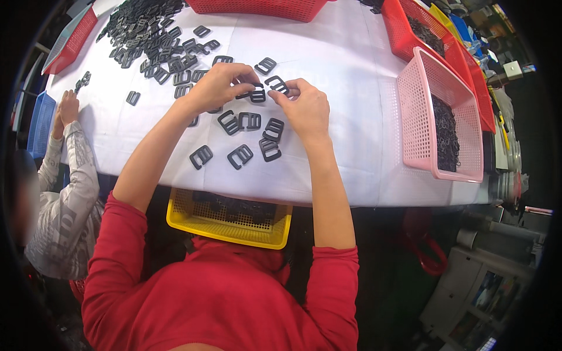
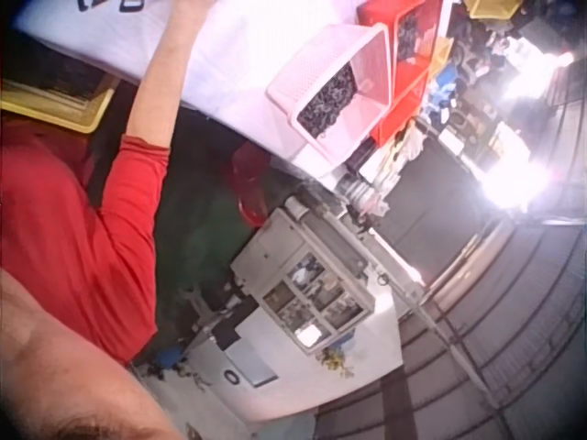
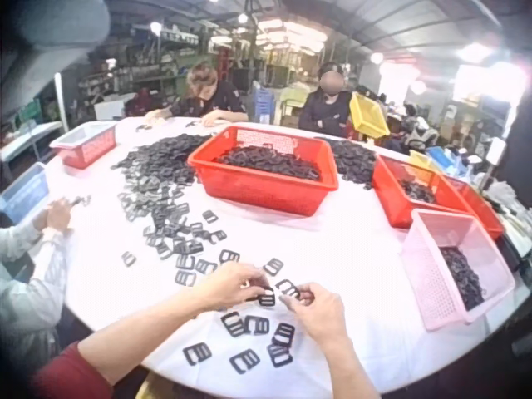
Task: The person sorts small black plastic buckles on a white table, picking them up and placing them into a yellow basket. Other workers are visible at the same table performing similar sorting actions.
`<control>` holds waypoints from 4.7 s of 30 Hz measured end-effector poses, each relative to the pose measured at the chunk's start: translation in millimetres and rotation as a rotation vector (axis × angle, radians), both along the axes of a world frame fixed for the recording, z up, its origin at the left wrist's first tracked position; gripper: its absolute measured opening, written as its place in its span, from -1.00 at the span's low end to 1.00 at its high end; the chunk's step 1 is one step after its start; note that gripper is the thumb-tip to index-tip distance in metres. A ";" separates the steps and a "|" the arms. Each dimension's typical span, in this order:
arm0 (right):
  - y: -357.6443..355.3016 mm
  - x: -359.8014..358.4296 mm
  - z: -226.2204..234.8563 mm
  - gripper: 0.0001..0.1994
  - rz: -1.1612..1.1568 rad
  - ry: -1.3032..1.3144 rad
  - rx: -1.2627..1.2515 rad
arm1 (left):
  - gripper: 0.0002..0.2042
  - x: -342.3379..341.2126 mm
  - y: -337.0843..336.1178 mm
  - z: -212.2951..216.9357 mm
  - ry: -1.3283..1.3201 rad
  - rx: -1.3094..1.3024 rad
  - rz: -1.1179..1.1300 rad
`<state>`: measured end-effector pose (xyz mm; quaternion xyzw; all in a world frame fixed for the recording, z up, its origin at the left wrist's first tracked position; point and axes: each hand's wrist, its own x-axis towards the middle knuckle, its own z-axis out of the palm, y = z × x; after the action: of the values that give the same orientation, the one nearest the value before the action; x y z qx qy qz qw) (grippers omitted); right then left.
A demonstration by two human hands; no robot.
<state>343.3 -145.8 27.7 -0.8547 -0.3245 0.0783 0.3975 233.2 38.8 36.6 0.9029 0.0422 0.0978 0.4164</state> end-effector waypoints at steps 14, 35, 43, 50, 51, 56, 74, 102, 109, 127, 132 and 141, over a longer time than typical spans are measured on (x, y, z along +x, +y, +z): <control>8.5 -17.6 2.2 -0.59 0.161 0.352 0.213 | -0.79 -17.0 -8.1 -10.6 -0.098 -0.943 0.187; 71.2 30.0 -7.0 -0.75 0.095 -0.310 -0.181 | -0.83 -106.1 22.4 -12.7 -0.177 0.182 0.514; 90.2 28.8 -22.3 -0.76 0.290 -0.433 -0.074 | -0.69 -90.9 -5.6 -28.6 -0.150 0.615 0.258; 124.6 18.1 -36.5 -0.78 0.393 -0.529 -0.170 | -0.79 -86.5 -8.1 -15.4 0.029 -0.059 0.413; 117.1 20.0 -31.6 -0.77 0.343 -0.572 -0.214 | -0.79 -89.7 -6.5 -15.5 0.014 -0.034 0.435; 94.1 22.2 -24.9 -0.75 0.397 -0.497 -0.100 | -0.77 -102.2 26.0 -31.8 -0.207 0.256 0.620; 132.3 -25.2 -28.6 -0.76 0.547 -0.616 0.073 | -0.83 -122.2 43.0 -22.3 0.093 0.141 0.681; -41.2 -71.4 -0.3 -0.78 0.192 -0.466 0.006 | -0.78 -93.2 -42.9 -14.9 -0.047 0.281 0.235; -45.9 -64.3 4.0 -0.85 -0.041 -0.098 0.057 | -0.79 -126.7 -34.3 -2.8 -0.068 0.154 0.455; -72.4 -92.4 -4.7 -0.72 0.082 -0.359 -0.069 | -0.53 -180.0 -67.9 -12.4 -0.052 0.196 0.461; -72.9 -70.8 -14.4 -0.57 0.047 -0.403 -0.131 | -0.45 -188.0 -59.8 -10.4 -0.037 0.103 0.413; -69.9 -91.2 -8.5 -0.34 0.153 -0.174 -0.148 | -0.39 -201.0 -49.9 -16.6 -0.023 -0.055 0.389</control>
<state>252.0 -215.8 19.3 -0.8580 -0.4153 0.0574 0.2967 32.2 -11.1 20.0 0.8649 0.2138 0.1856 0.4146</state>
